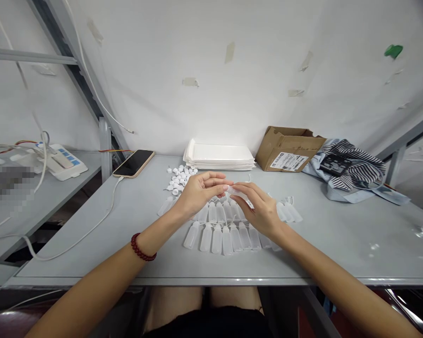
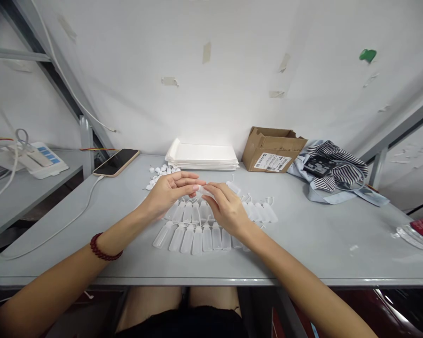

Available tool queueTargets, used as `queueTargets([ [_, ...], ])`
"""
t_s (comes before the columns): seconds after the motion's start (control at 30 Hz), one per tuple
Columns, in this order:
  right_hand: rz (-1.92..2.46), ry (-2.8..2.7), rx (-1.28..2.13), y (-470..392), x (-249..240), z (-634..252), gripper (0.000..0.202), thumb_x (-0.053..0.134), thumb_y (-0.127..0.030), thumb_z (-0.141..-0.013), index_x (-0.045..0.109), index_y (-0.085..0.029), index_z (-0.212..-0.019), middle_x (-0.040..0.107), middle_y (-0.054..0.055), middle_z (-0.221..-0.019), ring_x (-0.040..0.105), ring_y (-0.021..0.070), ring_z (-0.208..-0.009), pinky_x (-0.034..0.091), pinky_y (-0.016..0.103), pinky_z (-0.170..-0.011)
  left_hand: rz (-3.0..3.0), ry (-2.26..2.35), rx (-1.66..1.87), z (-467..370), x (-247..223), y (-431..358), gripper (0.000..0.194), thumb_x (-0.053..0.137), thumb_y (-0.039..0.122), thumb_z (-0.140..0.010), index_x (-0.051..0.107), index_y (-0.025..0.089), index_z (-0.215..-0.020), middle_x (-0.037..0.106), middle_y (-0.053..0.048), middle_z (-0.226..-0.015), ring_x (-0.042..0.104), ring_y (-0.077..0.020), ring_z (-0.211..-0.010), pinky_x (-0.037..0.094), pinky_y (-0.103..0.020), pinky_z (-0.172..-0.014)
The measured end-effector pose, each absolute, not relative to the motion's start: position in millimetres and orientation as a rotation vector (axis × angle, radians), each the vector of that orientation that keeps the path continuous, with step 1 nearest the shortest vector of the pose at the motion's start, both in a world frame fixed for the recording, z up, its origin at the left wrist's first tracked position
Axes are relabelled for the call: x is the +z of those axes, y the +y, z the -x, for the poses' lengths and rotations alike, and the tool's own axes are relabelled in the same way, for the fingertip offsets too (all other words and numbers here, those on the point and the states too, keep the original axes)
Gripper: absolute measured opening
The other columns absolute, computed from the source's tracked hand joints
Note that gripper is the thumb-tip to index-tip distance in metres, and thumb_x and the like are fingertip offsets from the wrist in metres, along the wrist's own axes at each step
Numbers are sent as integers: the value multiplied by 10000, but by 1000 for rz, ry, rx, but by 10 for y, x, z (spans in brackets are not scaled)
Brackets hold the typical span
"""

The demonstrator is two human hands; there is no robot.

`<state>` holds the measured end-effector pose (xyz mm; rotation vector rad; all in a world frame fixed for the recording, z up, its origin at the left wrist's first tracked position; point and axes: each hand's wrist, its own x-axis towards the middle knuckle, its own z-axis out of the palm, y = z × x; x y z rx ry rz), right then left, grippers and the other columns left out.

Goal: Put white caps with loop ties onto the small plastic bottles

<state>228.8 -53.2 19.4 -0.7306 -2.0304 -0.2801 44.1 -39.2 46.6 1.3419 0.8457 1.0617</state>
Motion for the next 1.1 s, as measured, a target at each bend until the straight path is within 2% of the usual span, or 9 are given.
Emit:
queueTargets([
  [0.17, 673, -2077, -340, -537, 229, -2315, 267, 542, -72, -871, 540, -196, -1107, 676, 112, -947, 655, 203, -872, 572, 349, -740, -1223, 810, 996, -422, 444, -365, 201, 757, 250, -711, 696, 128, -857, 671, -11, -763, 609, -101, -692, 498, -297, -788],
  [0.33, 646, -2069, -314, -543, 245, -2306, 245, 539, -93, -881, 534, -212, -1095, 685, 101, -934, 663, 203, -871, 573, 356, -743, -1115, 739, 878, -380, 433, -336, 181, 776, 236, -701, 719, 140, -843, 696, -18, -778, 653, -118, -749, 498, -305, -858],
  [0.47, 659, -2072, -242, -551, 249, -2308, 183, 537, -121, -887, 558, -209, -1046, 698, 94, -897, 670, 196, -809, 562, 329, -694, -1291, 829, 908, -393, 445, -355, 194, 776, 284, -698, 723, 142, -819, 697, -21, -704, 652, -131, -700, 511, -313, -809],
  [0.6, 878, -1982, 99, -593, 293, -2313, 95, 570, -239, -884, 575, -216, -977, 694, 49, -812, 630, 144, -631, 495, 261, -538, -1504, 871, 1017, -447, 448, -401, 189, 752, 297, -706, 706, 151, -817, 683, -22, -708, 643, -154, -707, 520, -306, -718],
  [0.73, 1050, -1753, 799, -620, 373, -2317, 230, 543, -398, -884, 523, -202, -1004, 611, -24, -618, 450, 89, -457, 341, 225, -427, -1669, 816, 1163, -488, 447, -442, 101, 726, 234, -711, 697, 165, -778, 646, -32, -812, 631, -158, -763, 530, -292, -696],
  [0.87, 1012, -1529, 1348, -575, 409, -2339, 320, 573, -468, -847, 492, -203, -1008, 629, -16, -646, 342, 57, -422, 237, 213, -419, -1756, 781, 1191, -481, 448, -454, 55, 699, 178, -729, 695, 168, -783, 627, -23, -814, 625, -145, -771, 531, -291, -743],
  [1.0, 949, -1449, 1490, -520, 403, -2353, 325, 617, -458, -820, 520, -190, -977, 617, -12, -665, 351, 52, -426, 243, 214, -423, -1709, 806, 1128, -465, 459, -448, 156, 710, 212, -730, 676, 164, -874, 658, -36, -909, 643, -161, -828, 532, -300, -773],
  [1.1, 938, -1470, 1420, -526, 410, -2345, 327, 614, -464, -821, 521, -194, -980, 610, -18, -659, 367, 62, -432, 273, 220, -426, -1666, 872, 1096, -461, 485, -444, 262, 725, 317, -725, 659, 163, -926, 668, -48, -935, 649, -169, -809, 533, -284, -709],
])
